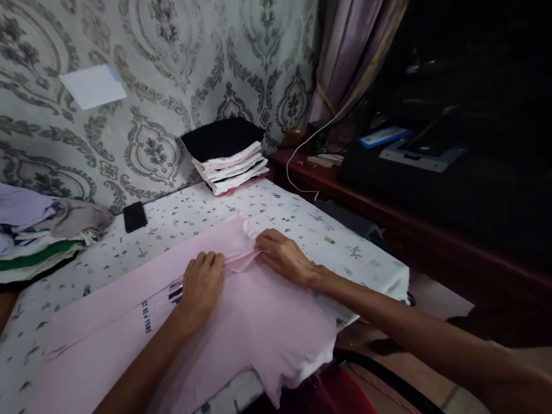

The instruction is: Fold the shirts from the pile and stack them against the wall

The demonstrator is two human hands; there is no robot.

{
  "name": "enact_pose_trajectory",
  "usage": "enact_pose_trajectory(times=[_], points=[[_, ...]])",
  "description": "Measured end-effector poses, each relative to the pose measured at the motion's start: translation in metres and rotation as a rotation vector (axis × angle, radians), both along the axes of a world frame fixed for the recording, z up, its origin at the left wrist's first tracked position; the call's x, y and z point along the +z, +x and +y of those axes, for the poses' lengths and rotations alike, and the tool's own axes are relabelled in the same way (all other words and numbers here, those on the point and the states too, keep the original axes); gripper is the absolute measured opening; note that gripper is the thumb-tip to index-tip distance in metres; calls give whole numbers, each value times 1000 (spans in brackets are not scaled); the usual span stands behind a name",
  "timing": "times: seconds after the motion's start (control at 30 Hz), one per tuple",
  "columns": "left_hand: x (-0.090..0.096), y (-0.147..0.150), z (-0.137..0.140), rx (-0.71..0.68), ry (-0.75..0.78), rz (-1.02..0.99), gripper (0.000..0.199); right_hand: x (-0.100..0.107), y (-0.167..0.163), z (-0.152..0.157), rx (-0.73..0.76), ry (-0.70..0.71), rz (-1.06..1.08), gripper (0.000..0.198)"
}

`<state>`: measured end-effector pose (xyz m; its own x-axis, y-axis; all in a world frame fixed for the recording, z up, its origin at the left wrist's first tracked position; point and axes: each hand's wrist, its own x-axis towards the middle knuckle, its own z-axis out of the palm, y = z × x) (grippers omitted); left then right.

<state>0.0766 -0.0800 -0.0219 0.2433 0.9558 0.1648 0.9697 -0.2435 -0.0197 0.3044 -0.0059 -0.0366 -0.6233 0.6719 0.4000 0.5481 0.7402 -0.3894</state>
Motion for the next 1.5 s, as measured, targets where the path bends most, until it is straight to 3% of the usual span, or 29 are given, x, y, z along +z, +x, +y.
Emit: enact_pose_trajectory(times=[0.13, 0.33, 0.47, 0.6, 0.7, 0.83, 0.93, 1.07, 1.23, 1.33, 1.5], points=[[8, -8, 0, 8, -41, -51, 22, 0, 1, -4, 75, 62, 111, 20], [14, -11, -1, -44, -137, -139, 16, -3, 6, -11, 147, -33, -43, 21], [12, -17, 0, -64, -100, -246, 36, 13, 6, -13, 92, -146, 10, 19], [-6, -19, -4, -125, -142, -231, 59, 23, -14, 5, 34, -212, 33, 42], [-24, -17, -15, -207, -211, -172, 67, 10, -38, 33, 72, -188, -78, 49], [-37, -27, -36, -227, -172, -176, 60, -20, -61, 61, 157, -130, -270, 60], [-34, -43, -49, -162, -98, -267, 45, -34, -63, 65, 158, -78, -328, 62], [-18, -53, -50, -136, -3, -379, 31, -38, -61, 62, 140, -48, -340, 62], [-3, -34, -41, -227, -9, -33, 32, -37, -63, 63, 128, -45, -351, 61], [-2, -27, -38, -181, -17, 150, 33, -39, -63, 64, 136, -31, -340, 61], [-2, -30, -31, -94, 21, 255, 35, -43, -61, 66, 149, -17, -320, 62]])
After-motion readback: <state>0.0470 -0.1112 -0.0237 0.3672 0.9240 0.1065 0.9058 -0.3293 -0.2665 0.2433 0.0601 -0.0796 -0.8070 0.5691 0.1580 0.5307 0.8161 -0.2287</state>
